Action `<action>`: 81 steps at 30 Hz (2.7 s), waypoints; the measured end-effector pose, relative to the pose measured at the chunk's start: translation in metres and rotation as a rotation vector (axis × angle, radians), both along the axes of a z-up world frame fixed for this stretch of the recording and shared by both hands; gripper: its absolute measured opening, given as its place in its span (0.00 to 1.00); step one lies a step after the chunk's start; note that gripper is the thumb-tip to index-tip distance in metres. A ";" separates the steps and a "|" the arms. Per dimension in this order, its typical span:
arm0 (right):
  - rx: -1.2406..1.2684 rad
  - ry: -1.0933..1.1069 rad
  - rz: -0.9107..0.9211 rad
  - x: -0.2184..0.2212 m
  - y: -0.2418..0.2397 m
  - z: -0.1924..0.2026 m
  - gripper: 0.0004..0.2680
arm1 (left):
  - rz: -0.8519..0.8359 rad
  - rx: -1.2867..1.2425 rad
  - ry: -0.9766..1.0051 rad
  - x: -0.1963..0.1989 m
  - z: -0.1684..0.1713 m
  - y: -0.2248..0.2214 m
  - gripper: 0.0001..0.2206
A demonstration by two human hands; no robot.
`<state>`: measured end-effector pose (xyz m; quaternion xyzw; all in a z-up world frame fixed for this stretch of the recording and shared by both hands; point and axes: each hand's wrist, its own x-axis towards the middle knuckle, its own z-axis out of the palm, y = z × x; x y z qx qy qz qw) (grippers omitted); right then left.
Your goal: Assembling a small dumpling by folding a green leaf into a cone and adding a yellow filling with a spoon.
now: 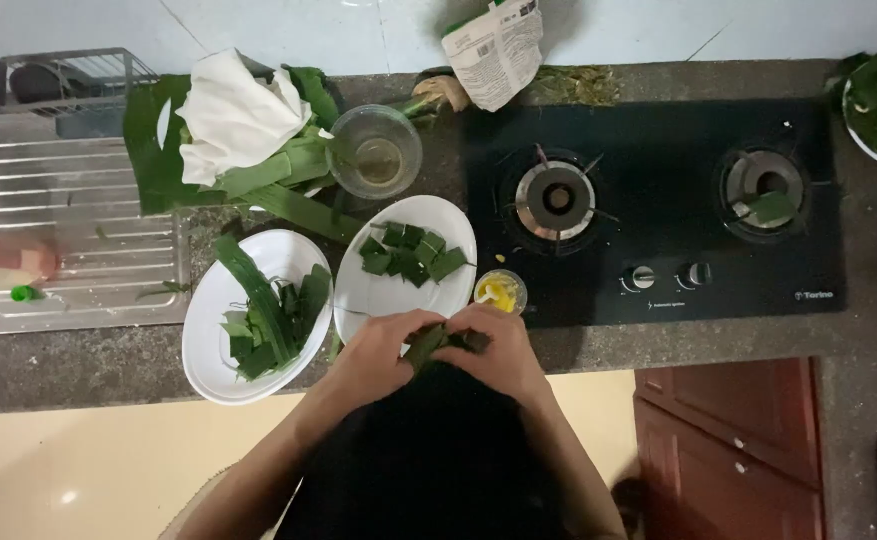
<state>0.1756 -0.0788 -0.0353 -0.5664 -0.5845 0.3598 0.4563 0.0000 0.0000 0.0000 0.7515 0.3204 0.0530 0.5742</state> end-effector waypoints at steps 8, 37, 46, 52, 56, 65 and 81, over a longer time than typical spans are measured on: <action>-0.005 -0.020 0.030 -0.002 -0.005 -0.007 0.09 | 0.023 0.007 -0.033 -0.006 0.005 -0.006 0.25; 0.282 0.042 0.160 -0.007 -0.014 0.026 0.10 | 0.356 0.295 -0.122 -0.002 -0.011 -0.006 0.08; 0.300 0.062 0.198 -0.013 -0.010 0.030 0.05 | 0.330 0.268 -0.076 -0.004 -0.022 -0.008 0.08; 0.200 -0.014 0.165 -0.014 -0.011 0.012 0.08 | 0.321 0.193 -0.011 -0.007 -0.023 -0.006 0.10; 0.166 -0.071 0.134 -0.014 -0.014 0.006 0.12 | 0.302 0.128 0.085 -0.006 -0.017 -0.006 0.10; 0.172 -0.057 0.116 -0.013 -0.013 0.007 0.14 | 0.164 0.094 0.098 -0.001 -0.006 -0.009 0.09; 0.248 -0.051 0.094 -0.017 -0.008 0.020 0.08 | 0.017 0.022 0.152 -0.003 0.015 -0.007 0.13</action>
